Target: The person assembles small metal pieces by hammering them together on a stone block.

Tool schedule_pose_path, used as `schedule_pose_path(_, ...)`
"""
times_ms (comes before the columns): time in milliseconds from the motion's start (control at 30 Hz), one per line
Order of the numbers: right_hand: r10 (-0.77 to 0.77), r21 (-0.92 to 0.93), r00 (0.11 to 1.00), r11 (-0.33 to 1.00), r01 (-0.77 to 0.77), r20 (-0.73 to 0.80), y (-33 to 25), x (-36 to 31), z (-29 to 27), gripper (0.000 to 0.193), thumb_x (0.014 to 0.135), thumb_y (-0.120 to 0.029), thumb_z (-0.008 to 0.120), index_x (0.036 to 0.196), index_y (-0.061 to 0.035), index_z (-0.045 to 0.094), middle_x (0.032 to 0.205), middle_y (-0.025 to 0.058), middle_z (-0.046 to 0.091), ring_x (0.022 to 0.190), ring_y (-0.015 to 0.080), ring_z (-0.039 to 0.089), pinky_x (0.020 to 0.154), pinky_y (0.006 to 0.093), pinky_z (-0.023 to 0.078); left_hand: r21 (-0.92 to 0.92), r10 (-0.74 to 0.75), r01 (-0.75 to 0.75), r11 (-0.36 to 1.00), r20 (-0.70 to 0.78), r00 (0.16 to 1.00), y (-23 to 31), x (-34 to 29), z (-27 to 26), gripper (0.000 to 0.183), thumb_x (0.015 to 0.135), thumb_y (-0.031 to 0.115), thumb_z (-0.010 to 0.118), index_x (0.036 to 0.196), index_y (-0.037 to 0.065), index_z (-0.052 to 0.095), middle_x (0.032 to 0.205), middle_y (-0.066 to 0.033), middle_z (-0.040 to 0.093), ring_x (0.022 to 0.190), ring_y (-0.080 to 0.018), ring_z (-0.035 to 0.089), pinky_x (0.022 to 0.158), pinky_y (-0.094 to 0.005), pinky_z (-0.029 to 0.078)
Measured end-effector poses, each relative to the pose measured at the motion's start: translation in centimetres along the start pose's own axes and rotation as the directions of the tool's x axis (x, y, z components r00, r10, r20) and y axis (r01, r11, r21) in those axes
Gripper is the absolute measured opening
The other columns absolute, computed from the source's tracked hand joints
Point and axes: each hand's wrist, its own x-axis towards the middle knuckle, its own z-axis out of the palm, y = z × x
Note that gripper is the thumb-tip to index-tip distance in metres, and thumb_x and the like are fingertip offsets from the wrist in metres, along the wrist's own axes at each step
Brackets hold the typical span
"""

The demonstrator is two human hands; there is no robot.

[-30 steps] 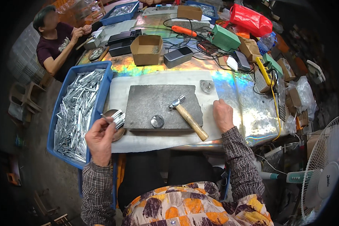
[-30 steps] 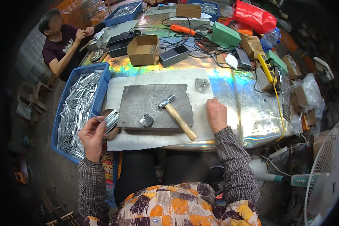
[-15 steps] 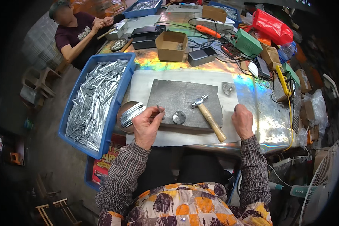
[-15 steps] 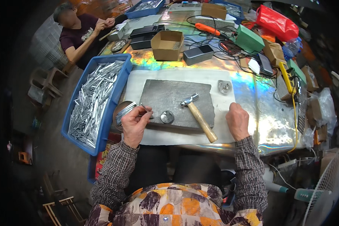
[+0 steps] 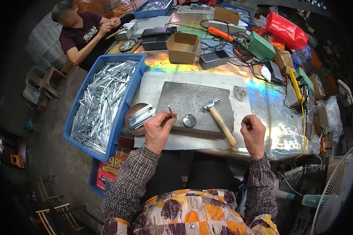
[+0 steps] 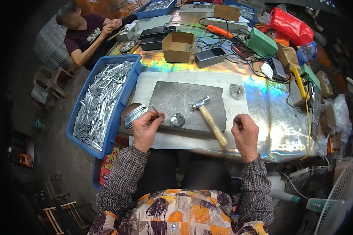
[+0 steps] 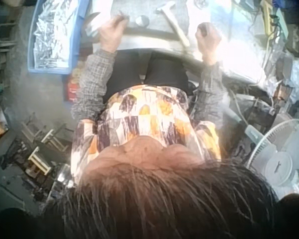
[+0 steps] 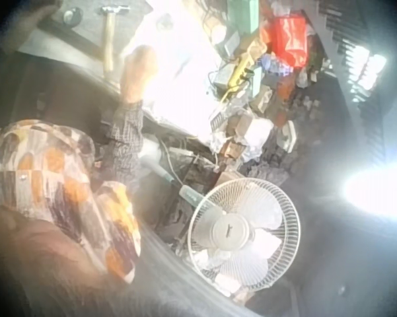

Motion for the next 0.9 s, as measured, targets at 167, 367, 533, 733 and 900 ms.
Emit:
schedule_pose_path(167, 0.007, 0.148, 0.999, 0.989, -0.001, -0.039, -2.6, -0.9, 0.4, 0.016, 0.075, 0.008, 0.059, 0.089, 0.0010, 0.060, 0.073, 0.0074, 0.057, 0.060, 0.0127, 0.056, 0.056, 0.0249, 0.046, -0.354, -0.139, 0.164, 0.921, 0.094, 0.986, 0.8, -0.4, -0.1, 0.009, 0.083, -0.001, 0.064, 0.091, -0.005, 0.063, 0.087, -0.0070, 0.067, 0.073, -0.0108, 0.063, 0.065, -0.0224, 0.053)
schedule_pose_path(367, 0.011, 0.371, 0.992, 0.927, -0.058, 0.127, -5.5, -3.0, 1.8, 0.009, 0.080, 0.006, 0.060, 0.089, 0.0026, 0.061, 0.078, 0.0073, 0.063, 0.064, 0.0112, 0.063, 0.056, 0.0225, 0.048, -0.492, -0.209, 0.289, 0.821, 0.211, 0.955, 2.3, -1.6, 0.1, 0.012, 0.086, 0.000, 0.061, 0.097, -0.004, 0.060, 0.087, -0.0106, 0.066, 0.075, -0.0138, 0.064, 0.066, -0.0238, 0.055)
schedule_pose_path(533, 0.048, 0.570, 0.970, 0.801, -0.180, 0.239, -7.7, -4.1, 3.5, 0.006, 0.082, 0.006, 0.059, 0.087, 0.0043, 0.060, 0.075, 0.0062, 0.062, 0.064, 0.0116, 0.064, 0.056, 0.0225, 0.050, -0.556, -0.280, 0.382, 0.738, 0.263, 0.923, 3.4, -2.5, 0.3, 0.013, 0.087, 0.002, 0.060, 0.099, -0.003, 0.058, 0.087, -0.0126, 0.065, 0.077, -0.0168, 0.065, 0.067, -0.0267, 0.056)
schedule_pose_path(733, 0.033, 0.627, 0.961, 0.751, -0.205, 0.275, -9.2, -4.8, 5.2, 0.005, 0.083, 0.004, 0.060, 0.088, 0.0045, 0.060, 0.078, 0.0058, 0.061, 0.062, 0.0097, 0.061, 0.054, 0.0211, 0.049, -0.641, -0.310, 0.451, 0.620, 0.328, 0.892, 3.9, -3.5, 0.6, 0.014, 0.087, 0.004, 0.060, 0.100, -0.002, 0.058, 0.088, -0.0121, 0.064, 0.078, -0.0171, 0.065, 0.067, -0.0279, 0.057)
schedule_pose_path(900, 0.071, 0.678, 0.954, 0.689, -0.257, 0.291, -10.0, -5.2, 5.5, 0.005, 0.084, 0.003, 0.060, 0.089, 0.0043, 0.060, 0.083, 0.0059, 0.059, 0.060, 0.0087, 0.059, 0.051, 0.0199, 0.046, -0.689, -0.304, 0.482, 0.541, 0.375, 0.876, 4.1, -4.1, 0.5, 0.017, 0.088, 0.004, 0.061, 0.103, -0.003, 0.058, 0.090, -0.0120, 0.065, 0.080, -0.0171, 0.066, 0.068, -0.0280, 0.058)
